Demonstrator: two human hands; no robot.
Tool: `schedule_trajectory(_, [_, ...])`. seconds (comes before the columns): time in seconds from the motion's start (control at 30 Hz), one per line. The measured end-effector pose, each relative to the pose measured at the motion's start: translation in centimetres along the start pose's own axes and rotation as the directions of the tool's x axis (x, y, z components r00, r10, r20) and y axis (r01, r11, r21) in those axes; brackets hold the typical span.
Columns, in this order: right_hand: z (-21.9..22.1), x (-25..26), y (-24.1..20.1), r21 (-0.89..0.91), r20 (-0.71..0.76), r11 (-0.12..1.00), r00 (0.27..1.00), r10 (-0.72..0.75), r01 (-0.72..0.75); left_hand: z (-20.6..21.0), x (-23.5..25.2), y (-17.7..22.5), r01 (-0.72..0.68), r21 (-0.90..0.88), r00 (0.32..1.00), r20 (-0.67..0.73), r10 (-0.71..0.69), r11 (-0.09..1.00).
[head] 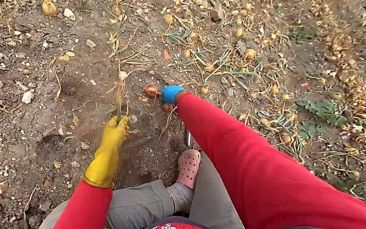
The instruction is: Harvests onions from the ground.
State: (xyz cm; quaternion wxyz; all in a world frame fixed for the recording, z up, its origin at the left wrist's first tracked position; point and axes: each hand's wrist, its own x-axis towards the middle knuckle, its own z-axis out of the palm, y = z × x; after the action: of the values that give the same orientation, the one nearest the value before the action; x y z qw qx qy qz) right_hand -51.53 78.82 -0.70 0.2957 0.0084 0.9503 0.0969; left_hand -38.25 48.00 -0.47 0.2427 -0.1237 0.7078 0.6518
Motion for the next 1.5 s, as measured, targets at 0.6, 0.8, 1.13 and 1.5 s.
schedule_trajectory(0.6, [1.4, -17.6, -19.0, 0.359, -0.282, 0.891, 0.942, -0.181, 0.278, 1.6, -0.3, -4.2, -0.31, 0.534, 0.9, -0.102, 0.424, 0.786])
schedule_trajectory(0.8, [-6.3, -22.6, -17.4, 0.478, -0.175, 0.83, 0.957, -0.23, 0.287, 2.1, -1.3, -1.5, -0.212, 0.547, 0.88, -0.254, 0.401, 0.81])
schedule_trajectory(1.13, [-10.2, 9.4, -14.7, 0.243, -0.361, 0.952, 0.928, -0.091, 0.187, 2.0, 0.8, -1.8, -0.1, 0.751, 0.993, 0.031, 0.116, 0.653])
schedule_trajectory(1.5, [-16.4, 10.3, -16.0, -0.19, -0.176, 0.954, 0.948, -0.266, 0.233, 1.2, -1.1, 3.3, -0.092, 0.742, 0.976, 0.198, -0.087, 0.664])
